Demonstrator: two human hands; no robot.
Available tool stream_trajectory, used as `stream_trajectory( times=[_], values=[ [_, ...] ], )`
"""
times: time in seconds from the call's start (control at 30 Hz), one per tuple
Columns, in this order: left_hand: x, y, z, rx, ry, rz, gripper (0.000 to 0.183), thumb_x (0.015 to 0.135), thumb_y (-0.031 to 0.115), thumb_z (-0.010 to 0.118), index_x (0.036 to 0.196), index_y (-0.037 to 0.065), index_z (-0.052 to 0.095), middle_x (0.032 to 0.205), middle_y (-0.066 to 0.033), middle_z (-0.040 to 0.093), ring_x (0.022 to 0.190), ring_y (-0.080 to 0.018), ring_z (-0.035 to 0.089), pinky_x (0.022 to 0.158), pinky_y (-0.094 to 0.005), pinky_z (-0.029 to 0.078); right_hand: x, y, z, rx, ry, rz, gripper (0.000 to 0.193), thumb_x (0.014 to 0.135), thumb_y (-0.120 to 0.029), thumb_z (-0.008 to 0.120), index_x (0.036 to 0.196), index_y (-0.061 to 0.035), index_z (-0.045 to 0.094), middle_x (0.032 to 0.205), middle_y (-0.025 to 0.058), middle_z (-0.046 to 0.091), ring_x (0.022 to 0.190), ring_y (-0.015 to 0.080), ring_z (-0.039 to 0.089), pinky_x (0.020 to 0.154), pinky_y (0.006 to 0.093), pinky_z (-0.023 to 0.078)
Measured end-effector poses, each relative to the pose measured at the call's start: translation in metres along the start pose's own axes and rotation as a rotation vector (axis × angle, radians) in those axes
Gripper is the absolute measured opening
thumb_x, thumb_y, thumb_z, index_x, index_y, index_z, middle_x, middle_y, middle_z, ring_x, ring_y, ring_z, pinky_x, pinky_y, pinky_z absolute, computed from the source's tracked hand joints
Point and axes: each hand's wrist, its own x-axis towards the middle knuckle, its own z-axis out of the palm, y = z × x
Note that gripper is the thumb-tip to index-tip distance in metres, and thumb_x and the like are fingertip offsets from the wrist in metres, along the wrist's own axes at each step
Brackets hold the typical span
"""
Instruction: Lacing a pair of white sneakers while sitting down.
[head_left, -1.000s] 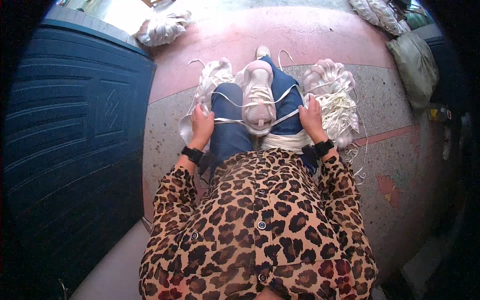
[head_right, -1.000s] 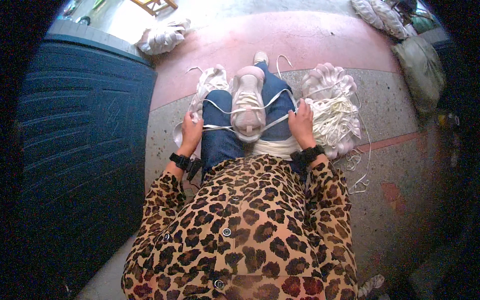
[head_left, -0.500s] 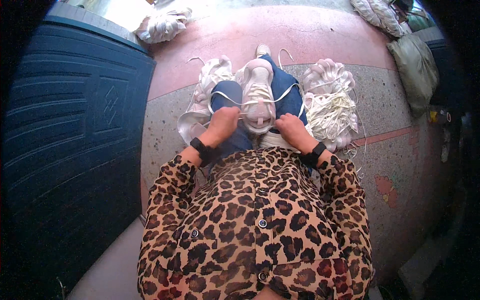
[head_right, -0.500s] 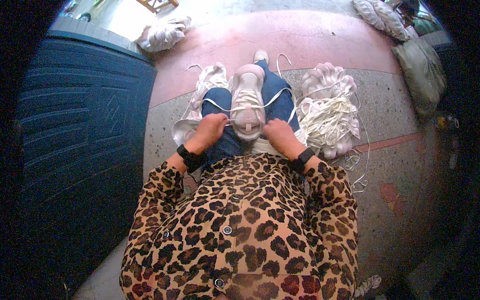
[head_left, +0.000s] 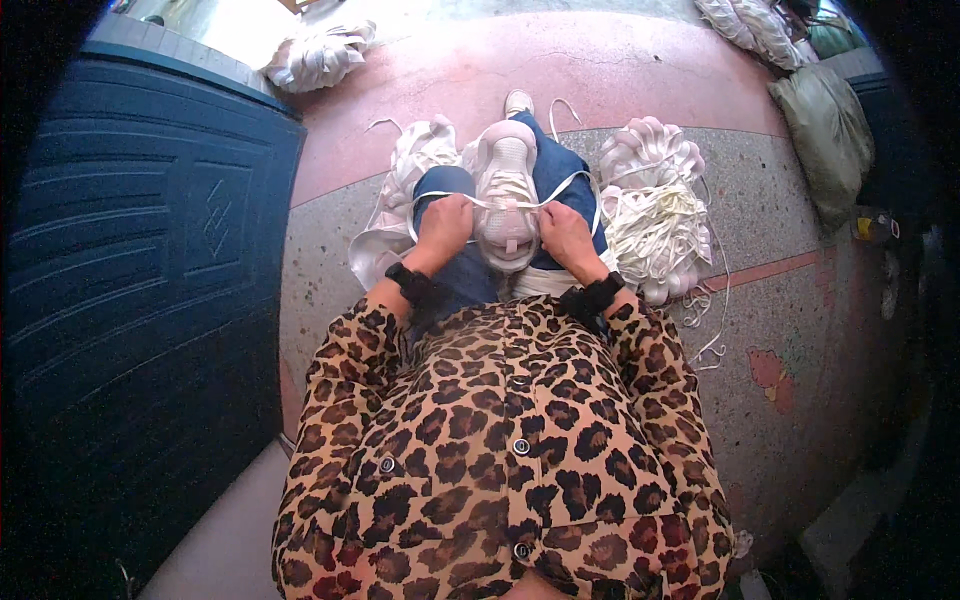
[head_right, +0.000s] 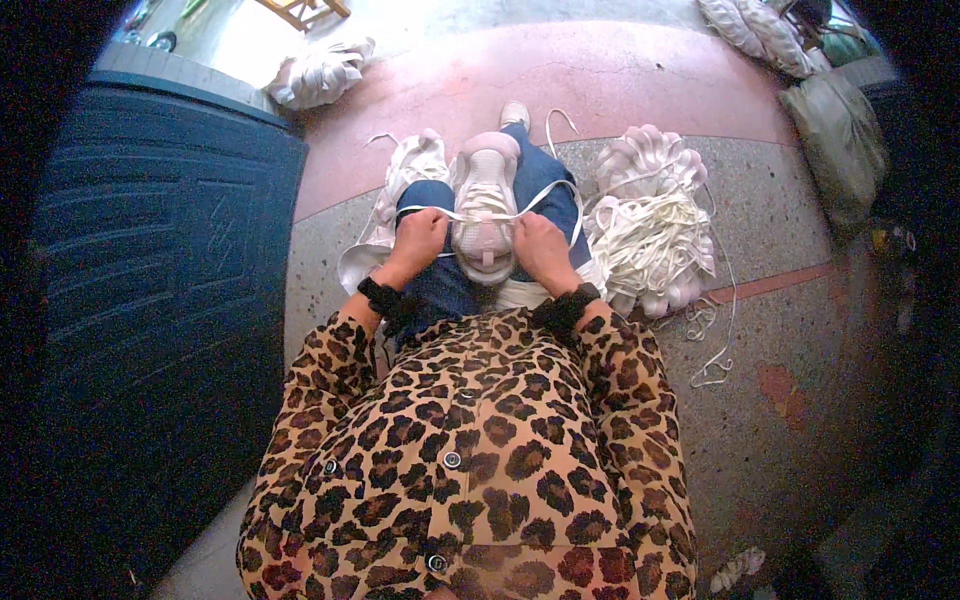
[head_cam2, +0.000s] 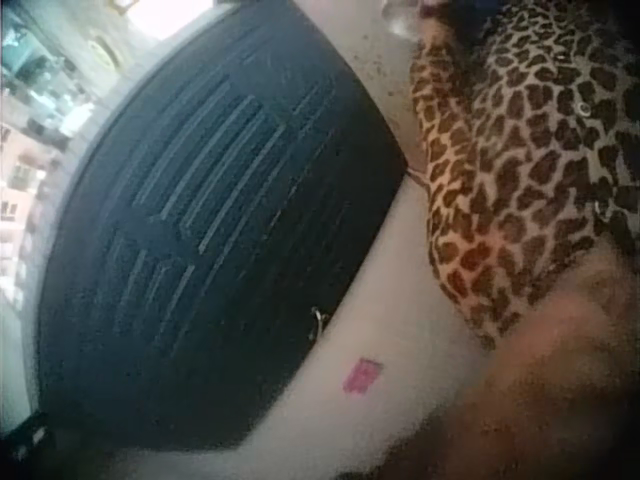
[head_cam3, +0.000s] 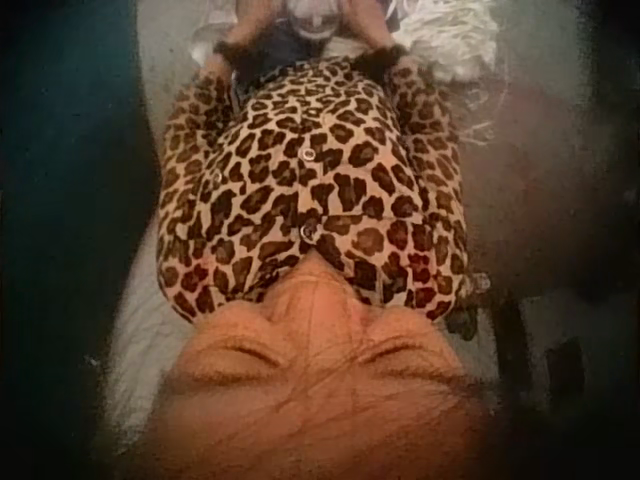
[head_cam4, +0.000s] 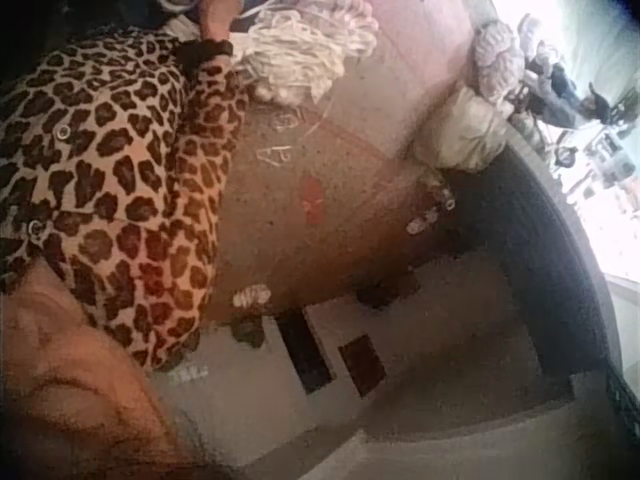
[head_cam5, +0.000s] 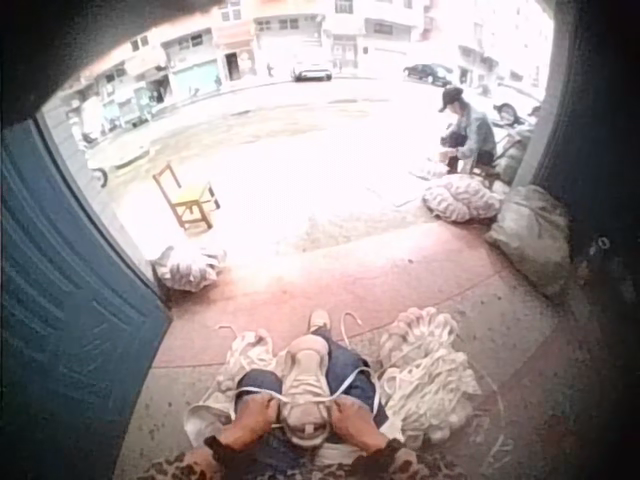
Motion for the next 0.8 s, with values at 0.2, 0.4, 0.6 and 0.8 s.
stream_trajectory(
  times=[0.2, 0.4, 0.6, 0.8],
  values=[
    [0.0, 0.009, -0.004, 0.204, 0.134, 0.301, 0.018, 0.086, 0.015, 0.057, 0.077, 0.002, 0.066, 0.082, -0.0197, 0.067, 0.085, -0.0411, 0.06, 0.076, -0.0502, 0.051, 0.0, -0.008, -0.002, -0.122, 0.03, 0.005, 0.023, 0.093, -0.019, 0.052, 0.084, -0.0003, 0.061, 0.086, 0.0248, 0.066, 0.081, 0.0453, 0.065, 0.074, 0.0537, 0.052],
    [0.003, 0.007, -0.006, 0.341, 0.04, 0.294, 0.013, 0.081, 0.012, 0.058, 0.076, 0.003, 0.066, 0.081, -0.0169, 0.066, 0.086, -0.0372, 0.059, 0.075, -0.0477, 0.05, 0.007, -0.015, 0.003, -0.509, -0.033, -0.304, 0.01, 0.088, -0.013, 0.057, 0.086, -0.0047, 0.061, 0.084, 0.0154, 0.063, 0.076, 0.0347, 0.068, 0.066, 0.0462, 0.055],
    [0.006, 0.027, -0.016, 0.529, 0.047, 0.442, 0.005, 0.077, 0.011, 0.061, 0.076, 0.007, 0.064, 0.08, -0.0102, 0.064, 0.088, -0.0315, 0.057, 0.075, -0.0444, 0.048, 0.008, -0.014, -0.004, -0.586, 0.111, -0.417, 0.011, 0.086, -0.019, 0.063, 0.089, -0.0095, 0.065, 0.086, 0.0082, 0.063, 0.082, 0.0286, 0.065, 0.069, 0.0424, 0.051],
    [0.014, 0.032, -0.023, 0.606, -0.101, 0.473, 0.005, 0.075, 0.012, 0.063, 0.078, 0.008, 0.065, 0.081, -0.0074, 0.063, 0.093, -0.0277, 0.057, 0.072, -0.0401, 0.046, 0.005, -0.024, -0.012, -0.569, 0.273, -0.453, 0.014, 0.084, -0.025, 0.066, 0.08, -0.0113, 0.067, 0.083, 0.0053, 0.061, 0.084, 0.0261, 0.058, 0.074, 0.041, 0.042]
  ],
)
